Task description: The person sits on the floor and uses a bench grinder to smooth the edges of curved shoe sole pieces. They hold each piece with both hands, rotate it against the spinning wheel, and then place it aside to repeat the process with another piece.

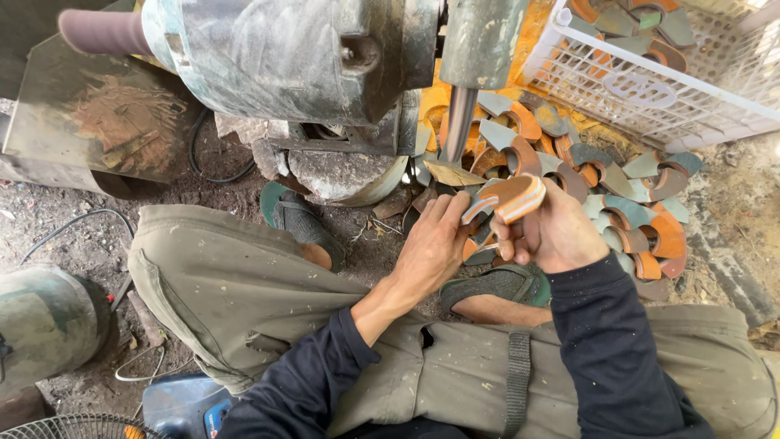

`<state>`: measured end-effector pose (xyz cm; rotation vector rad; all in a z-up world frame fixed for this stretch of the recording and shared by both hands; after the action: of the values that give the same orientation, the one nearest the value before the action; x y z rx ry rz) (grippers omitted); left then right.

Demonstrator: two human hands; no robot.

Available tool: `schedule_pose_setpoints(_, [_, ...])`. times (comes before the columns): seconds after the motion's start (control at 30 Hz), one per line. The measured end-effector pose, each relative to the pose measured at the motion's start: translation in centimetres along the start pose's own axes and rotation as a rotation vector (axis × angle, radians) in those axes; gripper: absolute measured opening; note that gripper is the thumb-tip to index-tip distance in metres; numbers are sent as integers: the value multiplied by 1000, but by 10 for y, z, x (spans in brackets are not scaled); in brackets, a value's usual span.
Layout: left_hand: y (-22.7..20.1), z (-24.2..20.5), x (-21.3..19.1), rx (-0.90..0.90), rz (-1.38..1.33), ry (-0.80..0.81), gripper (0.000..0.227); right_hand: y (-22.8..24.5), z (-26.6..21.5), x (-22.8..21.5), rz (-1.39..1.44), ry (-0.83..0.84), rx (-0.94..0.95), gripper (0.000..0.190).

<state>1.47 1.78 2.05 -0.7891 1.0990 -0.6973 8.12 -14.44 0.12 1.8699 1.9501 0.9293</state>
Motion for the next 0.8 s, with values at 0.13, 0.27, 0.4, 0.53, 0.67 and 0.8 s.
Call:
schedule_pose_setpoints(0.13, [-5, 0, 0, -111, -30, 67, 22, 4, 8, -11, -129, -76, -90, 55])
schedule_pose_setpoints(0.27, [-11, 3, -4, -207, -92, 80, 25, 3, 14, -16, -156, -80, -124, 53])
schedule_pose_setpoints(0.4, [-24, 7, -12, -143, 1, 64, 18, 4, 19, -21, -172, -202, -176, 50])
schedule_pose_setpoints(0.53, [-54, -1, -20, -26, 109, 7, 21, 0, 27, -23, -63, -256, -195, 37])
schedule_pose_setpoints(0.67, [-78, -5, -28, -4, 97, -15, 19, -5, 26, -14, -103, -205, -161, 48])
schedule_pose_setpoints(0.8, [-78, -6, -29, -36, 74, -22, 18, 3, 20, -2, -51, -177, -156, 46])
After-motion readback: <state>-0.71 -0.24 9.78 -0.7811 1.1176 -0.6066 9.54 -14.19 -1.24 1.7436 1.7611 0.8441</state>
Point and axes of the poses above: each hand's wrist, its own z-axis towards the middle knuckle, its own x-axis out of the palm, y = z × x, the point moved 5 cm from there along z, towards the middle knuckle, and after that the axes turned 15 degrees about -y, right-handed, at the moved point
